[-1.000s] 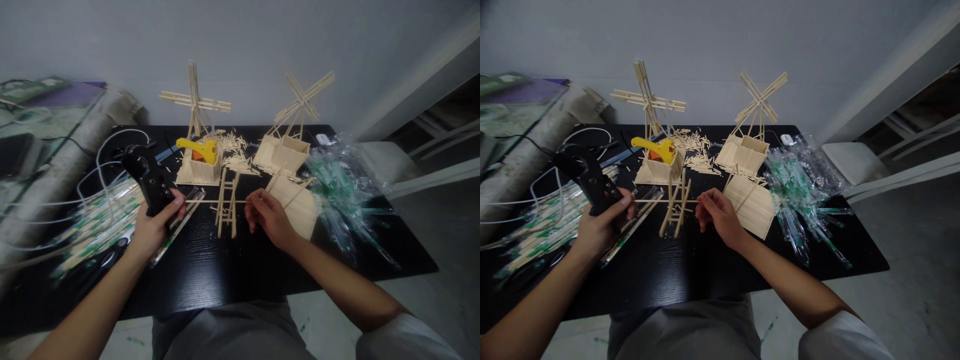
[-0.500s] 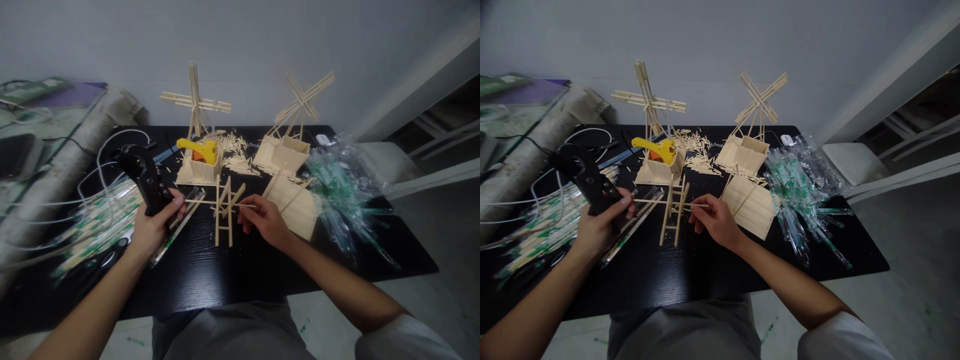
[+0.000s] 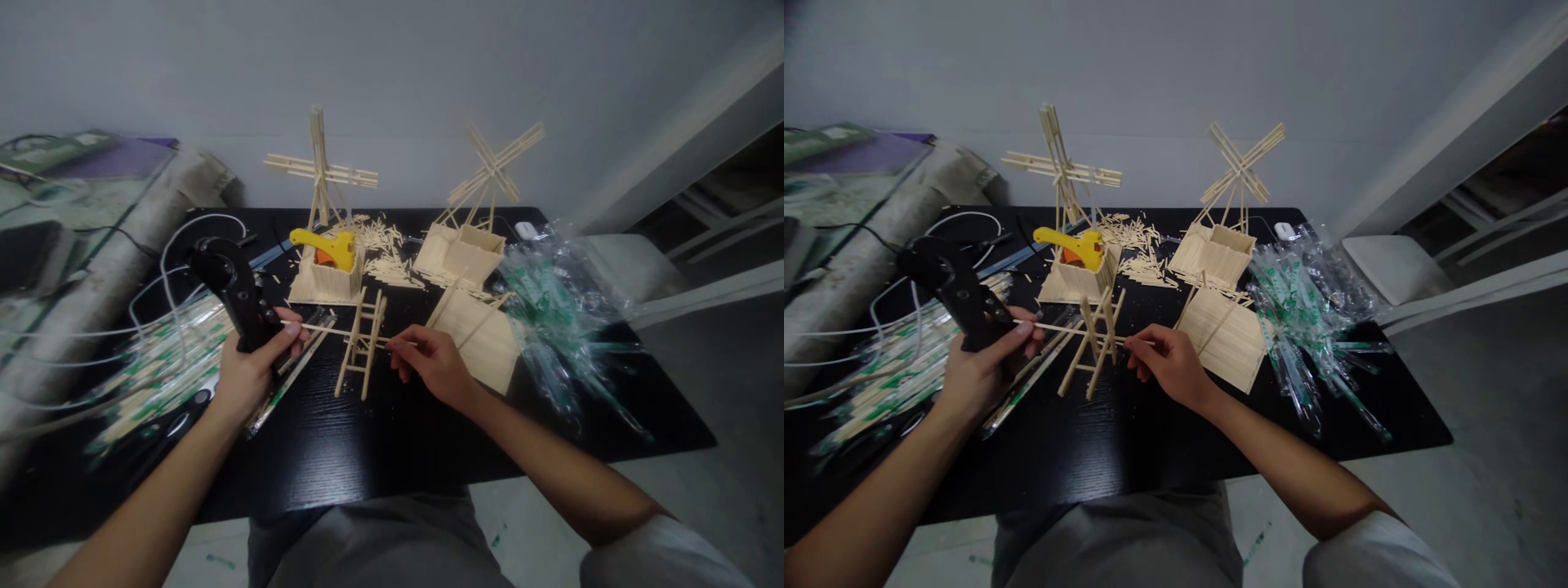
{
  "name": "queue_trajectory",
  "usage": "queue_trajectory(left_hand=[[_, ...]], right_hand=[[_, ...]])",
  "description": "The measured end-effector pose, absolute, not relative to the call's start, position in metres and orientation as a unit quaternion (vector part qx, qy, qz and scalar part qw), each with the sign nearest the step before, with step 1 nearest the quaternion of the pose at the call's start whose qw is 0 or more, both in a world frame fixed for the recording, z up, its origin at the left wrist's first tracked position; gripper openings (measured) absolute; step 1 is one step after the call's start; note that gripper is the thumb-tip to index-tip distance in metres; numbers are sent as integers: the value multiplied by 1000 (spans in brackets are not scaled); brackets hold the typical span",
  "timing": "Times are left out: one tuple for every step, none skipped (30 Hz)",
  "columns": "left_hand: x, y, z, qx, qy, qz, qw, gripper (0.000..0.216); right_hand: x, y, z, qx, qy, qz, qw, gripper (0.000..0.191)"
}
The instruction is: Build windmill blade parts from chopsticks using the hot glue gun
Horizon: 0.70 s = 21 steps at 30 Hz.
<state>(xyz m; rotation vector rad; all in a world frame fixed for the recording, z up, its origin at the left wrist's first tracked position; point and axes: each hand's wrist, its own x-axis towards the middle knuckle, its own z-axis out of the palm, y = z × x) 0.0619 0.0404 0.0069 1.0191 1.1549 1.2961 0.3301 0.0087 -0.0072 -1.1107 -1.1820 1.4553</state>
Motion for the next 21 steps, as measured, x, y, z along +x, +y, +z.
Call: queue_trajectory(left_hand=[[62,41,7,427,484,545,535,33],[62,41,7,427,483,545,536,33],[62,41,7,426,482,545,538,32],[63,41,7,425,481,545,540,32],[64,41,7,423,479,546,542,32],[64,41,8,420,477,546,546,31],[65,41,8,417,474,546,551,32],[66,41,8,413,470,547,556,32],[67,41,8,409,467,548,561,32],[68,40,8,405,465,547,566,31],[69,39,8,401,463,547,571,31],[70,39,8,397,462,546,575,30],[71,38,9,393,462,544,580,29],[71,37,9,390,461,542,584,29],[72,36,9,387,461,542,587,30],[72,36,10,383,462,542,589,31],[72,36,10,380,463,543,589,32],[73,35,11,375,465,542,591,32],[74,35,12,371,465,540,596,32],[75,34,13,366,465,536,602,32],[76,34,14,363,464,529,611,32]], right_hand=[[330,8,-8,-454,-482,589,463,47],[330,8,-8,-456,-484,585,464,47],[330,7,-8,-457,-488,579,466,46],[330,7,-9,-458,-492,573,468,45],[330,6,-9,-459,-498,567,469,44],[330,6,-9,-460,-504,561,469,43],[330,5,-10,-462,-509,557,467,42],[329,5,-10,-463,-514,554,464,42],[329,4,-10,-464,-517,553,460,41],[328,3,-11,-465,-521,553,455,41],[328,2,-11,-464,-525,553,451,40],[327,2,-12,-463,-528,554,448,39],[326,1,-13,-461,-530,556,445,37],[326,1,-14,-460,-531,558,442,36],[325,0,-16,-459,-529,561,441,35],[325,0,-17,-458,-527,562,443,34],[324,0,-19,-456,-524,560,451,33],[324,0,-20,-454,-525,550,465,34],[323,-1,-21,-449,-530,535,481,38],[322,-1,-23,-442,-539,516,498,45],[322,-1,-23,-434,-552,496,511,51]])
